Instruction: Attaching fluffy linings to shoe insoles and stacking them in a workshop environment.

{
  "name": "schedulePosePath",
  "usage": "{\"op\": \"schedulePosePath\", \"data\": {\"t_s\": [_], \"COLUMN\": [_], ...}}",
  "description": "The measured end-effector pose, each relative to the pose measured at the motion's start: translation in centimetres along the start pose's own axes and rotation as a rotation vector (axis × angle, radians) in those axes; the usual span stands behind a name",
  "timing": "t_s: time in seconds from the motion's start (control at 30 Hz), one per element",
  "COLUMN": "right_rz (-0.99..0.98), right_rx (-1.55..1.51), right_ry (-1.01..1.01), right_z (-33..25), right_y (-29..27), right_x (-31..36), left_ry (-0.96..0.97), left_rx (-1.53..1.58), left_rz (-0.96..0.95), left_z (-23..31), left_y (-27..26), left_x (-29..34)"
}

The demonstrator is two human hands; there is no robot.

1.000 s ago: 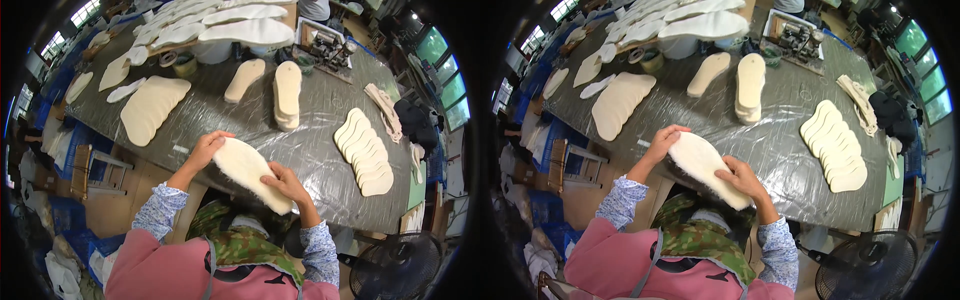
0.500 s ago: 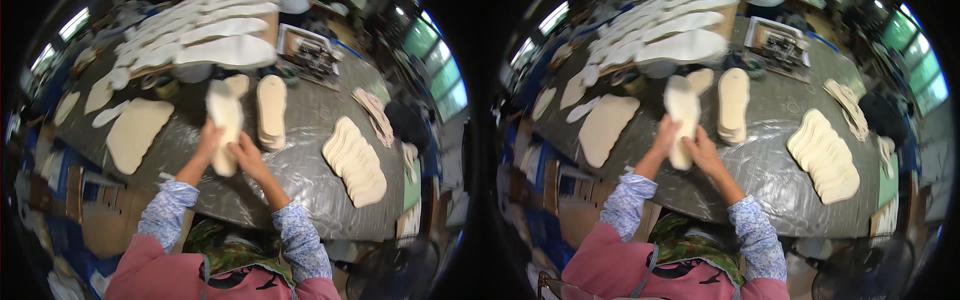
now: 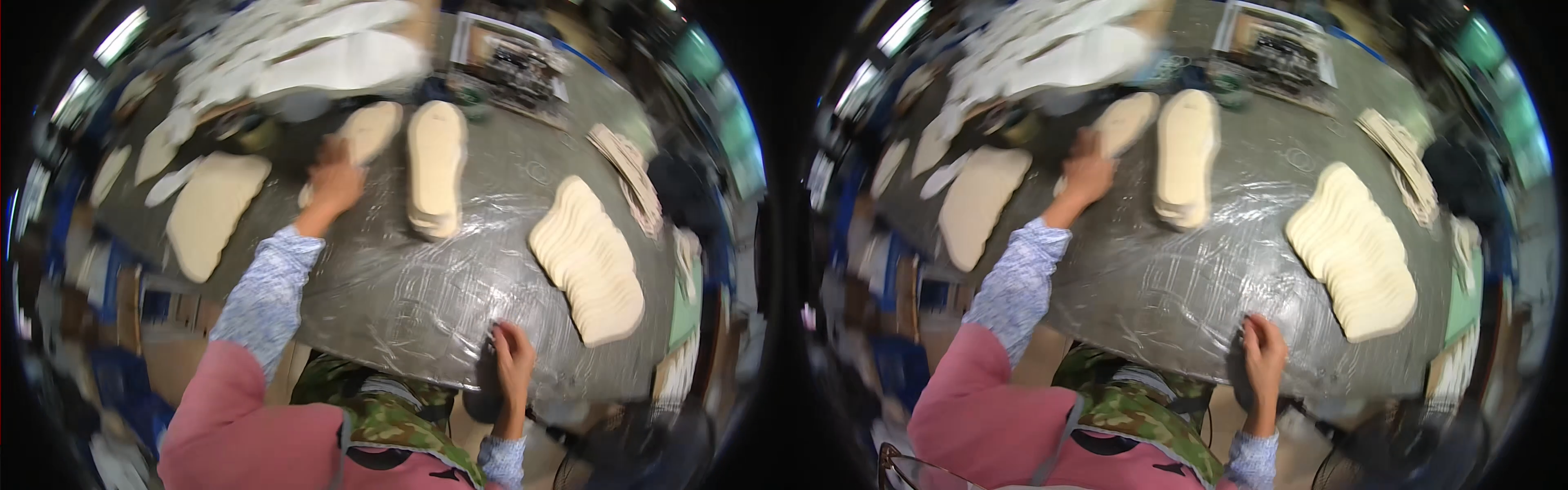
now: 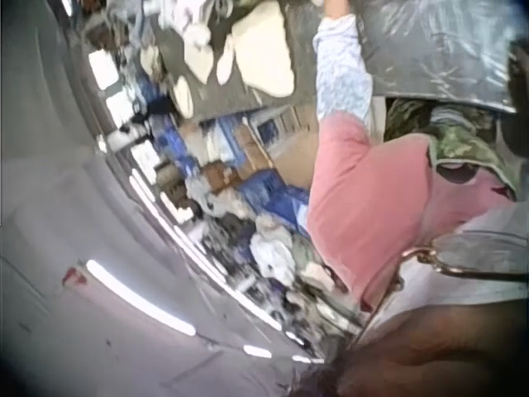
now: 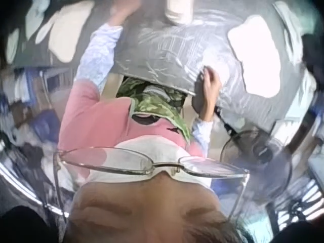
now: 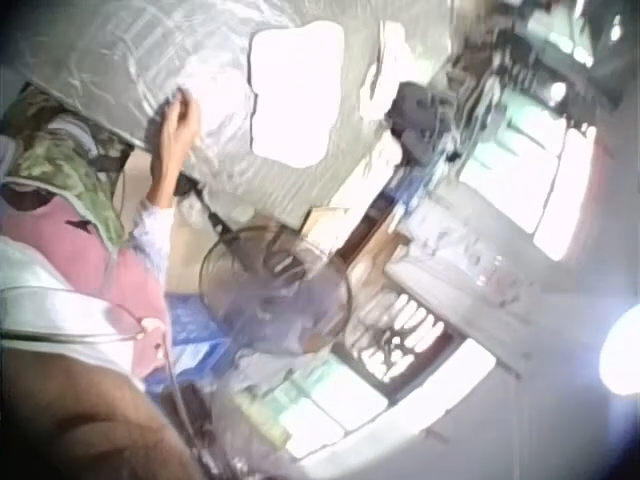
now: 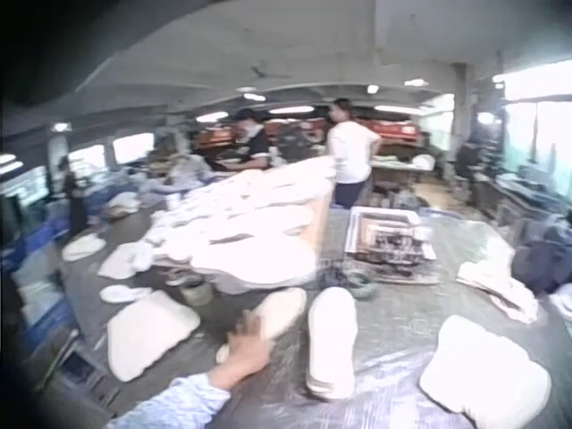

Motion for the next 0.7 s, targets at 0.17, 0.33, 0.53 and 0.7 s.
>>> {"op": "schedulePosePath", "data": {"t_s": [0.17,0.33,0.53,0.7], "right_rz": [0.204,0.092,0.079,-0.058], "right_rx": [-0.209,-0.096,0.027,-0.041], "right_ry": [-0.054,-0.057,-0.035,-0.008], "right_z": [3.8,1.5,2.4,-1.1], "right_y": [-0.1,0.2,0.0,2.8], "right_x": [3.5,3.2,2.8,2.9], "left_ry": [0.064,-0.057,-0.223,-0.307], "left_rx": [0.264,0.641,0.399,0.522], "left_rz": [0.135,-0.074,0.286,0.318], "left_z": [-2.3,-10.4,-22.7,-26.8], "left_y": [-5.0,-8.1,-12.8,-14.6], "left_x": [6.0,18.8,21.9,21.3]}}
Point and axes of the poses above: each hand's wrist, its own x-axis away from the middle knuckle, its own y-axis out of the palm, z = x × y, the point moved 7 cm from there along -x, towards the middle knuckle, and after that the axes turned 15 degrees about -y, right-handed, at the moved point
